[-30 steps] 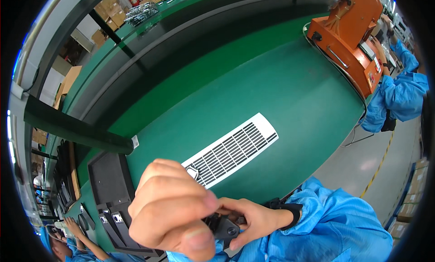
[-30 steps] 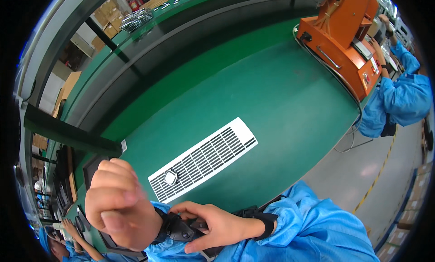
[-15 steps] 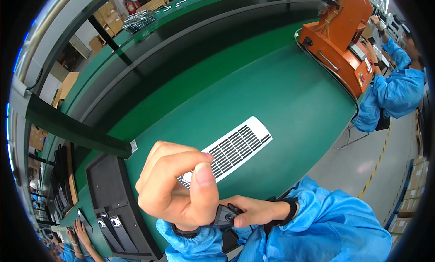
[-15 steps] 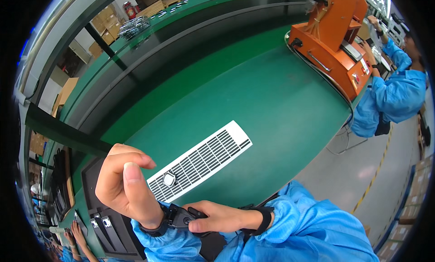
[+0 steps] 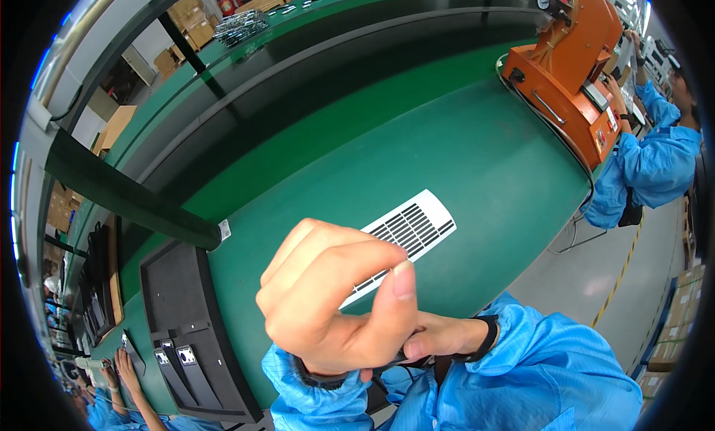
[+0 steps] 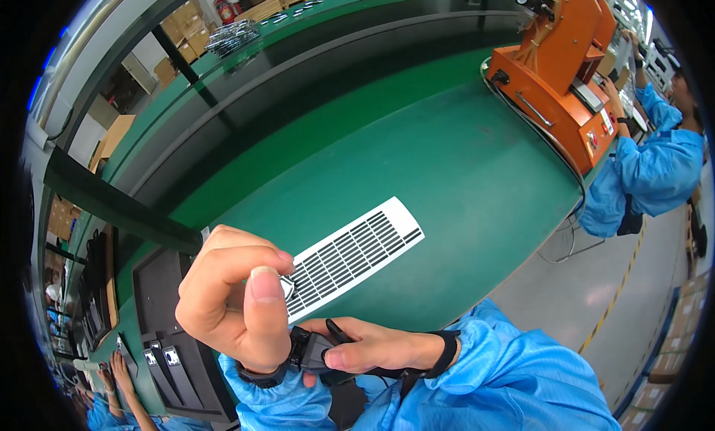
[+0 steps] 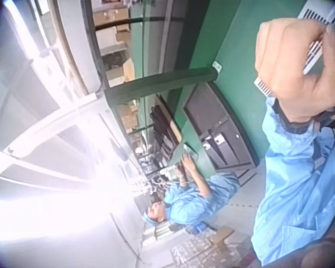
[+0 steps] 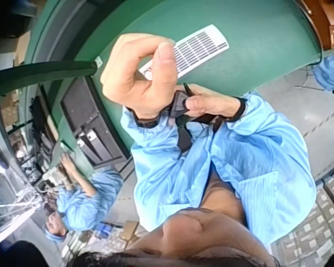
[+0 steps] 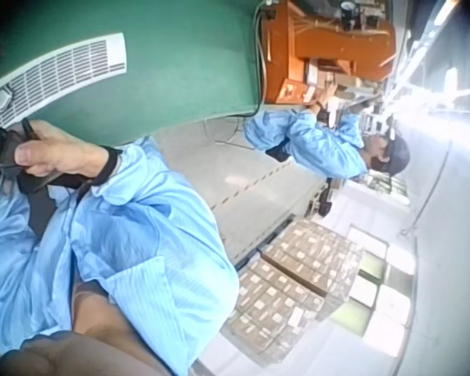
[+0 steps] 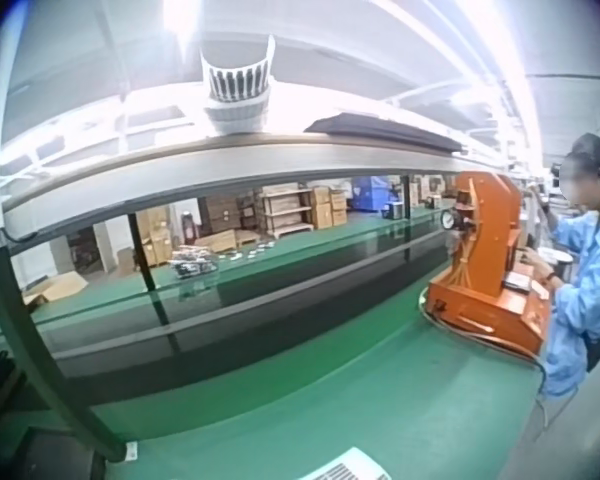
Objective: The recorder is shown using a stylus-like tool and hands to apply components or labels to a small rectangular electronic device, possibly a smartphone part, on a factory assembly line bench.
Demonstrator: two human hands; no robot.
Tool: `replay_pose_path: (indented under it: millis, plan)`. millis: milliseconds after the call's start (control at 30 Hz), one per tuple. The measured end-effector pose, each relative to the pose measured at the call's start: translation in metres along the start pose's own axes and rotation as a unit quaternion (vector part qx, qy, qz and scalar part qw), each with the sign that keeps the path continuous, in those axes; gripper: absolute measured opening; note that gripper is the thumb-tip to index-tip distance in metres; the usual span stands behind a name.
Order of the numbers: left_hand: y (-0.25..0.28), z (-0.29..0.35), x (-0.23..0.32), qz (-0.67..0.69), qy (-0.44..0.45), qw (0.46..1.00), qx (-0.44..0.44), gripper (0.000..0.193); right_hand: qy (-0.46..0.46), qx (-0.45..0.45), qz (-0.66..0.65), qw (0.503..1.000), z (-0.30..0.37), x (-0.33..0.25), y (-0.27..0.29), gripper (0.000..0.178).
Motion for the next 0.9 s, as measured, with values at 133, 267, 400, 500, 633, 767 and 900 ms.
replay_pose_path:
  millis: [133,267,400,500,633,767,900]
  plan:
    - [-0.007,0.000,0.000,0.047,0.017,0.998,-0.029,0.020,-0.009,-0.009,-0.034,0.999,0.004,0.009,0.001,0.072]
    - [-0.025,0.007,-0.024,0.236,0.160,0.957,-0.057,0.027,0.015,0.007,-0.101,0.995,0.003,0.016,0.005,0.059]
    - [-0.036,0.018,-0.052,0.370,0.256,0.892,-0.039,0.022,0.005,-0.005,-0.180,0.984,0.006,0.019,0.005,0.047]
    - [-0.043,0.021,-0.055,0.418,0.253,0.871,-0.046,0.021,0.000,-0.012,-0.222,0.975,0.009,0.032,0.005,0.048]
    - [-0.057,0.024,-0.052,0.340,0.273,0.896,-0.087,0.025,0.009,-0.010,-0.239,0.971,0.011,0.031,0.008,0.050]
    - [-0.066,0.026,-0.053,0.338,0.273,0.893,-0.115,0.023,0.014,-0.009,-0.215,0.976,0.013,0.028,0.012,0.049]
    - [-0.038,0.014,-0.048,0.375,0.164,0.911,-0.053,0.021,-0.020,0.067,-0.100,0.993,0.017,0.020,0.026,0.050]
Point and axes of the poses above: each hand's wrist, its own z-axis away from the middle knuckle, its own y-axis out of the back of the hand, x = y × z, the point moved 9 cm from there along -z, towards the middle knuckle, and after that the axes turned 1 degree about -y, right-handed, at the moved point
